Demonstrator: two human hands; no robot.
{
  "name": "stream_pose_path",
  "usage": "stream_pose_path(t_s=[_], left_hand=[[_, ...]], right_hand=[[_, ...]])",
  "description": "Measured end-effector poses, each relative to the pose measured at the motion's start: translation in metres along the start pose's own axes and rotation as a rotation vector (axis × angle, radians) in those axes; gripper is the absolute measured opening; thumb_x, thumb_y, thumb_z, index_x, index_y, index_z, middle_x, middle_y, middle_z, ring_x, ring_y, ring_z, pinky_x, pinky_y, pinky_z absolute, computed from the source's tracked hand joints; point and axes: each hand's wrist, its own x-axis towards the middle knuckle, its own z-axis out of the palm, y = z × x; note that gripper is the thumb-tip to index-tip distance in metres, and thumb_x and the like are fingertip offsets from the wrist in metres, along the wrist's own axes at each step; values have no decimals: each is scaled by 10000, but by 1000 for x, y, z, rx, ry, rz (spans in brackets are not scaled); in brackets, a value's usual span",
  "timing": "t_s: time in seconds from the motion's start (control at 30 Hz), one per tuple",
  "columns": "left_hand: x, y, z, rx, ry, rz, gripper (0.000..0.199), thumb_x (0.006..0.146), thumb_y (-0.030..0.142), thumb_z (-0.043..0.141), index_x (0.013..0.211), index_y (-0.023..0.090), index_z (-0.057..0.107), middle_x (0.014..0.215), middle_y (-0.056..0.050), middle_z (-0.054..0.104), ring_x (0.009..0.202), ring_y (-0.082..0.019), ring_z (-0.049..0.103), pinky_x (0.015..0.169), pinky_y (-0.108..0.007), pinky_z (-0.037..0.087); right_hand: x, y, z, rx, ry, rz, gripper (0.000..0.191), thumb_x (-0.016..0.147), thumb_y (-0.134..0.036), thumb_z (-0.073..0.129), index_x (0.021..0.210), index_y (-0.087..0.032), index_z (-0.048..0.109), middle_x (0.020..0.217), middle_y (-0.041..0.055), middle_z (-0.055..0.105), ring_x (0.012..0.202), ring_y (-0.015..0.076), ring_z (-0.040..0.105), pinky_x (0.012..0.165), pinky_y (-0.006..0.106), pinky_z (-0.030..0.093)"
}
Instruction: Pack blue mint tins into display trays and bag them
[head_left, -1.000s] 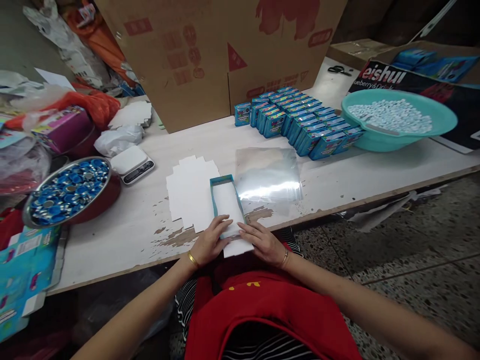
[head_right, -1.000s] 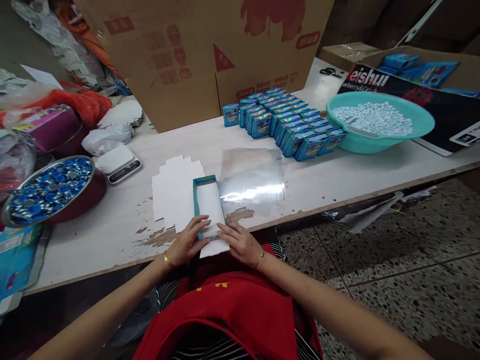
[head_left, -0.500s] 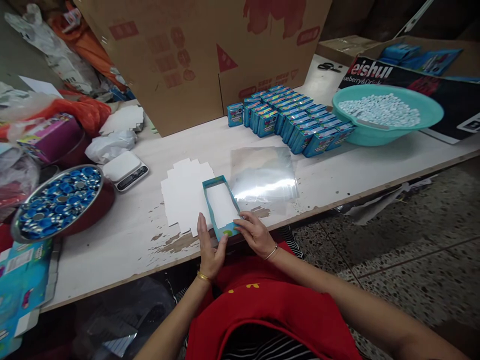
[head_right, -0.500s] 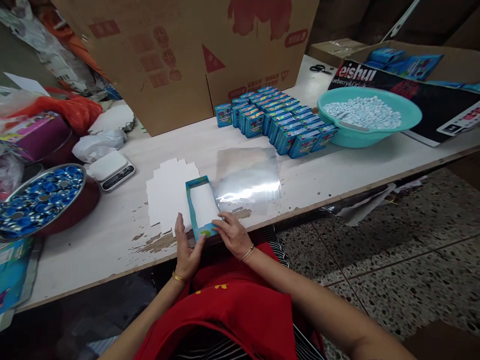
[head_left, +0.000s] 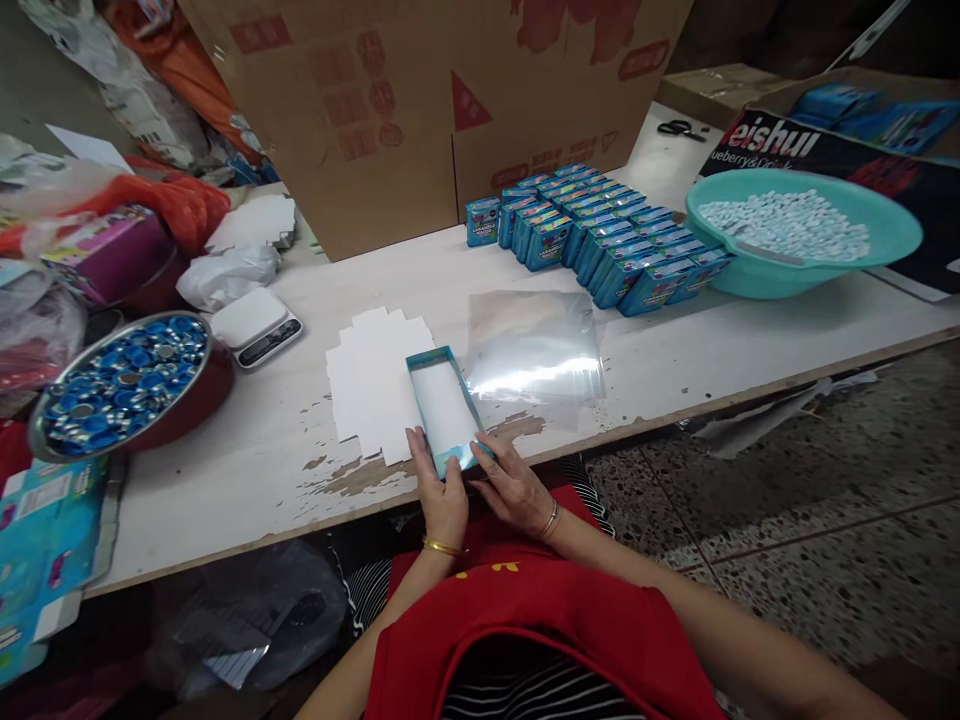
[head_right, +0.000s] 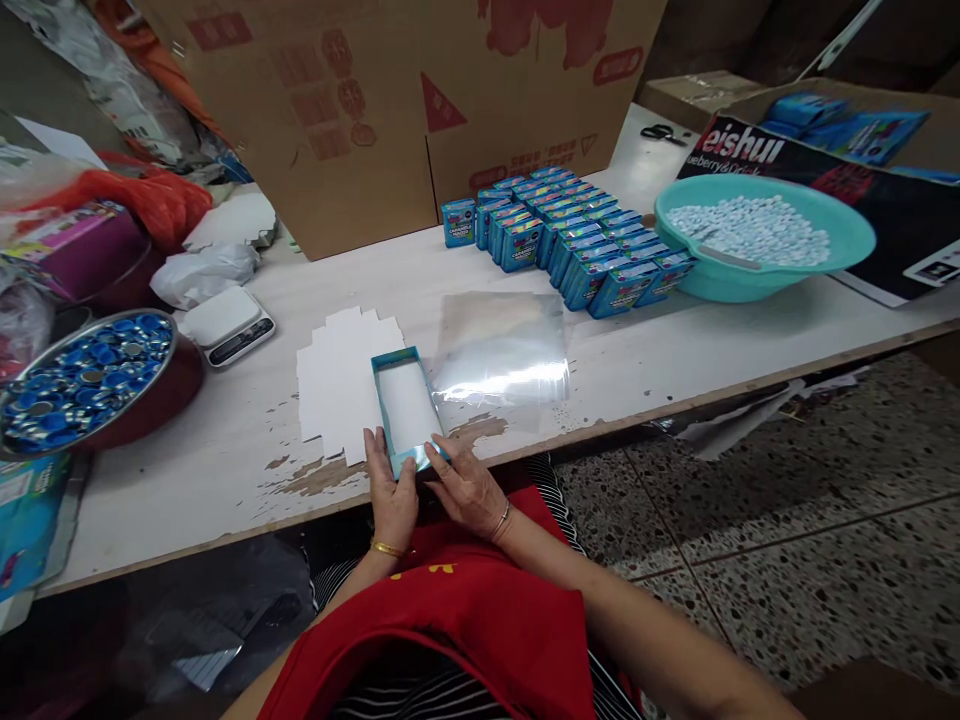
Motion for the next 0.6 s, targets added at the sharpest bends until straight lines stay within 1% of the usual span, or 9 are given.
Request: stream_pose_path(t_s=[0.03,0.1,0.2,0.27,0.3,0.37,0.43,0.5,0.6], left_hand=[[1,-1,2,2,17,-1,708,889,205,386,1466,225,-24,1568,-102,77,1437,-194,107,1171,-432,156],[2,-3,6,12,40,5,712,859,158,382,1461,218,6,1557,-111,118,1433,-213,133,1169,-456,162],[4,-5,4,67,46,54,701,833,127,379,1453,207,61,1520,-134,202,1412,-239,204,1157,-482,198],[3,-2,-5,164,41,152,633,852,152,392,1436,191,152,1481,-150,264,1386,-253,253,1142,-491,229],[3,1,-12,241,21,227,570,865,171,401,1409,187,233,1452,-153,309,1365,-262,283,1127,-498,251],[1,14,-27,448,-97,395,413,877,194,426,1290,200,429,1348,-141,443,1285,-285,379,1082,-527,287],[2,29,-40,684,-298,515,296,866,163,437,1129,216,562,1159,-113,586,1128,-288,502,1029,-546,313],[7,43,-47,881,-463,544,291,849,103,408,1032,211,606,981,-89,652,958,-265,576,988,-535,332],[22,55,-45,1052,-576,496,350,834,34,323,936,185,621,851,-82,674,829,-237,614,944,-482,362]], right_hand=[[-1,-1,1,-4,13,-3,554,924,-181,432,1445,-140,248,1335,203,437,1255,278,412,971,477,448],[-1,-1,3,-16,-1,-16,462,919,-172,445,1376,-152,382,1223,170,527,1177,270,457,946,467,449],[3,2,6,-53,-89,-9,283,921,-190,457,1180,-171,572,1013,114,616,994,245,505,841,415,454],[8,3,5,-81,-120,26,216,926,-216,458,1053,-171,627,904,91,621,879,227,491,757,376,430],[10,3,5,-89,-127,50,202,926,-227,459,999,-172,638,866,82,613,841,220,476,727,363,413],[15,1,3,-92,-138,93,181,915,-232,468,897,-172,638,815,69,590,802,215,446,698,350,383],[21,-3,1,-88,-156,122,144,885,-211,498,815,-168,616,806,65,575,795,215,433,692,347,369],[26,-6,1,-90,-171,135,85,841,-183,533,782,-165,591,819,64,571,804,216,435,697,347,368],[35,-6,5,-119,-196,150,17,792,-166,556,788,-174,570,814,59,570,809,224,444,698,349,376]])
